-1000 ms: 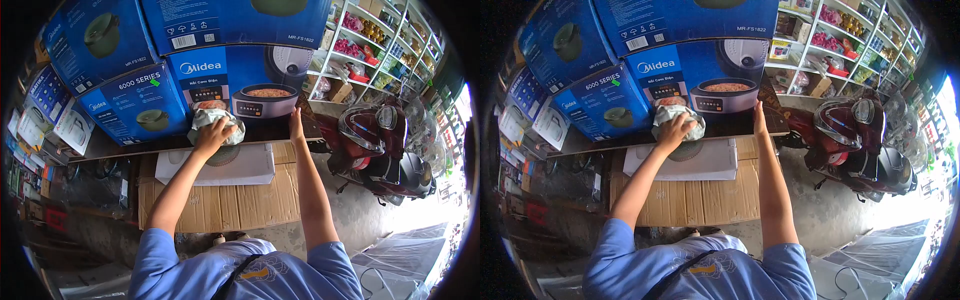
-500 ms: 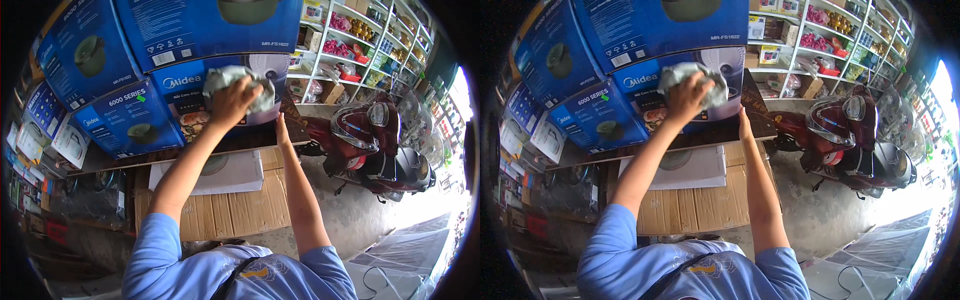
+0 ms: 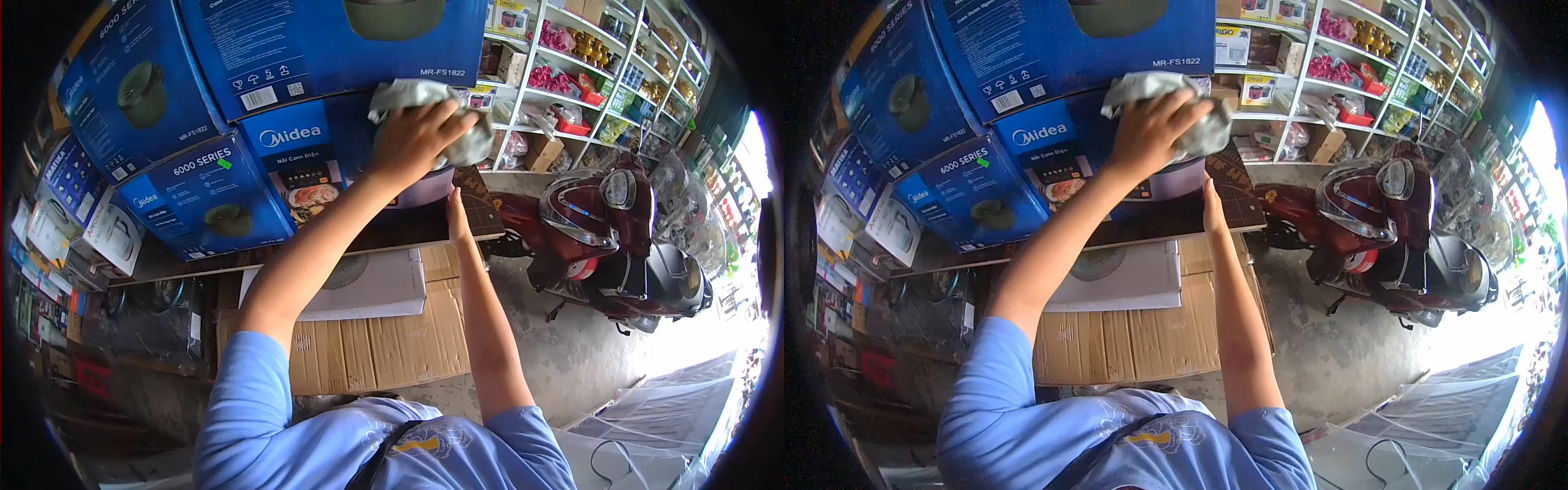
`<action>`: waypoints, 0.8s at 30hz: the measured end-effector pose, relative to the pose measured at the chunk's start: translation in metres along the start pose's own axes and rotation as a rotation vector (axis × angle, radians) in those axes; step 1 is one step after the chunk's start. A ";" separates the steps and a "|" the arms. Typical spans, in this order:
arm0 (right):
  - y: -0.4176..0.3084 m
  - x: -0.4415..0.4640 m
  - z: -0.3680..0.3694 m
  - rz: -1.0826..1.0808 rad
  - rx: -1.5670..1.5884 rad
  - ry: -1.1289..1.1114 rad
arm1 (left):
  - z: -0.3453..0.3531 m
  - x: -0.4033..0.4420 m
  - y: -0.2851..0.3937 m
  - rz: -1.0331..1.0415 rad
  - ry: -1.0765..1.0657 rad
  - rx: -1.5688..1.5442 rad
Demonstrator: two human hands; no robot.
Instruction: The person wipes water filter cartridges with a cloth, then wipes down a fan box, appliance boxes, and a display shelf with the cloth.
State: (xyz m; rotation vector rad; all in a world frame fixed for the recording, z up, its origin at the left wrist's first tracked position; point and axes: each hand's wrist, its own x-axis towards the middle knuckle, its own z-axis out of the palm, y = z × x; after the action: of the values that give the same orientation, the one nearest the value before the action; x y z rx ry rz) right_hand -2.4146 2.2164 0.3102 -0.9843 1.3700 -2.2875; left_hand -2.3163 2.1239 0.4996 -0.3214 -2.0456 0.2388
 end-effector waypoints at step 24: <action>0.004 -0.003 -0.007 0.111 -0.014 0.177 | -0.064 -0.165 -0.012 -0.473 -0.271 -0.031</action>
State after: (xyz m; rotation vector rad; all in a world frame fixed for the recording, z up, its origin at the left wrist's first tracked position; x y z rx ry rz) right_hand -2.4173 2.2206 0.3035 -0.7051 1.4718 -2.3299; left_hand -2.1860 2.0610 0.3964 0.1911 -2.3248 -0.0448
